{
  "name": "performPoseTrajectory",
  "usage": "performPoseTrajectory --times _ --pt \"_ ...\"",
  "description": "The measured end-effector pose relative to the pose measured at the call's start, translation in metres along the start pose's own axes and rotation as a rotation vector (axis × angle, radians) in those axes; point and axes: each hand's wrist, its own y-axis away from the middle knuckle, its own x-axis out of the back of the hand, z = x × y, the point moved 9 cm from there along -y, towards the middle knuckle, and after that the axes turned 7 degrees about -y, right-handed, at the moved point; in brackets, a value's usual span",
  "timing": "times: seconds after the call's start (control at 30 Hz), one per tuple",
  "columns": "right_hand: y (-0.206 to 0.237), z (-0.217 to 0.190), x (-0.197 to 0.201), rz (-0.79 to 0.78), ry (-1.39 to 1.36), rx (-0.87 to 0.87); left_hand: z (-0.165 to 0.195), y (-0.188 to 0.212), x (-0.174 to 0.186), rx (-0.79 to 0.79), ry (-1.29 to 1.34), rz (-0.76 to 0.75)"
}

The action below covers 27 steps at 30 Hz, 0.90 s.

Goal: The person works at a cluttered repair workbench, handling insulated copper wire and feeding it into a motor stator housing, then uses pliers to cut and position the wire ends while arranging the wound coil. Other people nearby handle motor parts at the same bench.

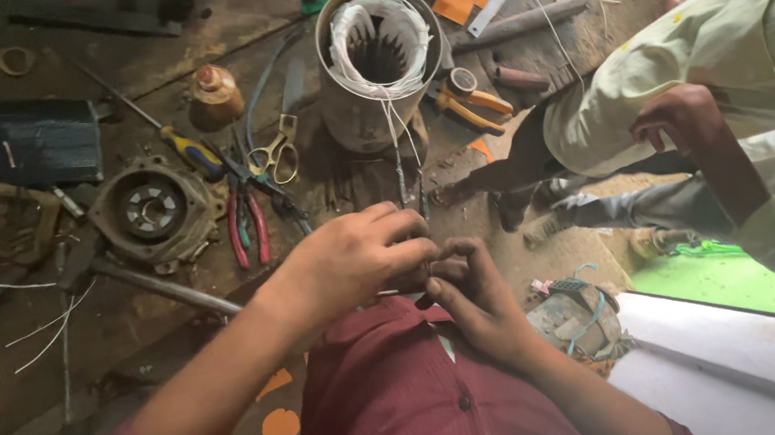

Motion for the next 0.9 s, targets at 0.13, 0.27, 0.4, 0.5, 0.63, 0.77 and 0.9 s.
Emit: performPoseTrajectory --times 0.13,0.27,0.4,0.5,0.63,0.77,0.9 --pt "0.006 0.004 0.003 0.120 0.139 -0.127 -0.004 0.008 -0.001 0.183 0.226 0.099" --pt "0.009 -0.009 0.006 0.105 0.273 0.056 -0.016 0.017 -0.032 0.656 0.602 0.011" --pt "0.014 -0.006 0.014 0.069 0.338 0.101 -0.007 0.019 -0.048 0.852 0.753 -0.144" --pt "0.018 -0.014 0.016 0.050 0.401 0.170 0.014 0.002 -0.029 0.659 0.469 -0.015" --pt "0.026 -0.030 0.010 0.051 0.470 0.195 0.037 -0.004 -0.025 0.535 -0.054 -0.030" --pt "0.029 -0.037 0.005 0.098 0.567 0.165 0.010 0.028 -0.056 0.848 0.406 -0.144" --pt "0.028 -0.035 0.000 0.058 0.494 0.200 0.004 0.046 -0.084 0.977 0.975 -0.036"
